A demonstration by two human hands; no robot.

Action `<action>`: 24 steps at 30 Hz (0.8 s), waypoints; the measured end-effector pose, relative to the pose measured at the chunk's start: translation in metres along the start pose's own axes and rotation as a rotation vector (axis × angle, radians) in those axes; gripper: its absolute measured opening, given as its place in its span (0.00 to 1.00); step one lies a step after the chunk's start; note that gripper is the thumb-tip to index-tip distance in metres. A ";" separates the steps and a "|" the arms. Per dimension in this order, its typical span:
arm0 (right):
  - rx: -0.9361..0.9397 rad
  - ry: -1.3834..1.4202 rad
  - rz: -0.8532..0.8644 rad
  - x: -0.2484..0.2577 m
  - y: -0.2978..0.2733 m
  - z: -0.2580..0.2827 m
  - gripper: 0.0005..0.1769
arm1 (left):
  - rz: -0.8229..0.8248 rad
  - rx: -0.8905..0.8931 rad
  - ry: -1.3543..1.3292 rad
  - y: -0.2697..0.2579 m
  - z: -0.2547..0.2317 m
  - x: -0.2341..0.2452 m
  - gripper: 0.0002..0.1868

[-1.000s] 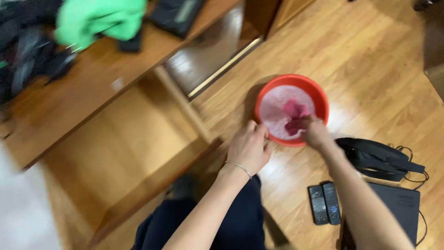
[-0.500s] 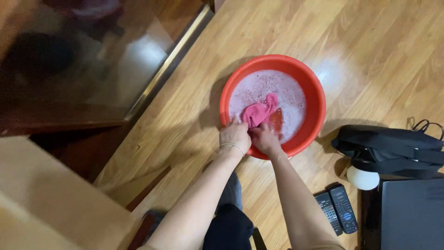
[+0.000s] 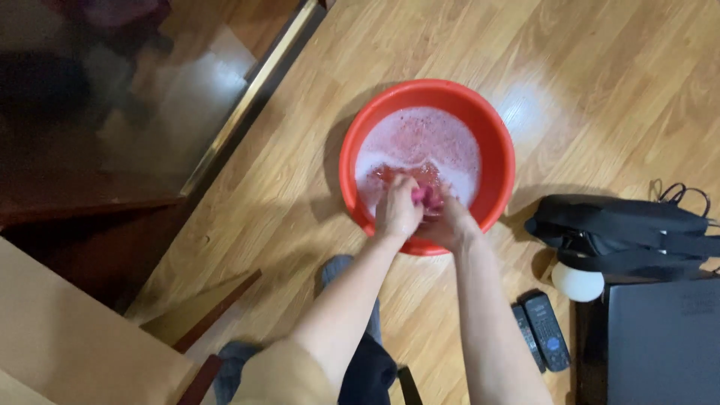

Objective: Cleaning the interior of a wooden desk drawer using a cloth and soapy water from a basin.

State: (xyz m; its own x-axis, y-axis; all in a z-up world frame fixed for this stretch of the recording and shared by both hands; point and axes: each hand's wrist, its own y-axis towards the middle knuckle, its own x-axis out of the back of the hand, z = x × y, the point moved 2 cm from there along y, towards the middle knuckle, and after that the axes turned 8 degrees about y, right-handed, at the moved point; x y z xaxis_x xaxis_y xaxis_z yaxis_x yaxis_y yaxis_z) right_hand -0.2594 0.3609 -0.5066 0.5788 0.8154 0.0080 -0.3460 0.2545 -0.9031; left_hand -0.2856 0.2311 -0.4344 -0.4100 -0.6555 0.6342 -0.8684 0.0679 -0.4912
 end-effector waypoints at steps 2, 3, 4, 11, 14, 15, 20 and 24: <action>-0.227 0.359 0.186 -0.025 0.018 -0.014 0.32 | -0.072 -0.358 -0.220 0.003 0.032 -0.032 0.13; -0.234 0.359 0.189 -0.016 0.050 -0.025 0.32 | -0.073 -0.353 -0.215 0.001 0.032 -0.029 0.13; -0.252 0.511 0.144 -0.008 0.084 -0.037 0.27 | 0.008 -0.232 -0.246 0.002 0.035 -0.027 0.09; -0.151 0.291 0.528 -0.024 -0.046 0.028 0.61 | 0.274 0.165 -0.879 -0.006 -0.033 0.050 0.43; -0.212 0.136 0.558 -0.037 -0.100 0.048 0.43 | 0.276 0.095 -0.607 0.032 -0.028 0.042 0.37; -0.214 0.133 0.561 -0.028 -0.074 0.038 0.43 | 0.272 0.097 -0.608 0.042 -0.022 0.026 0.37; -0.165 -0.128 0.617 -0.040 -0.105 0.060 0.19 | 0.478 -0.230 -1.043 0.064 -0.010 -0.002 0.21; -0.191 -0.195 0.603 -0.032 -0.074 0.047 0.21 | 0.562 -0.295 -0.995 0.067 -0.014 0.011 0.17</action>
State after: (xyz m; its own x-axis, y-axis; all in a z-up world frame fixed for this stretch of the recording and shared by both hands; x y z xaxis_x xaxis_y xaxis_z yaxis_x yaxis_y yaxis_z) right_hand -0.2870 0.3401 -0.4201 0.1738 0.8700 -0.4615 -0.4199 -0.3584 -0.8338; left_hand -0.3521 0.2396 -0.4520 -0.4711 -0.7671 -0.4356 -0.7195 0.6198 -0.3133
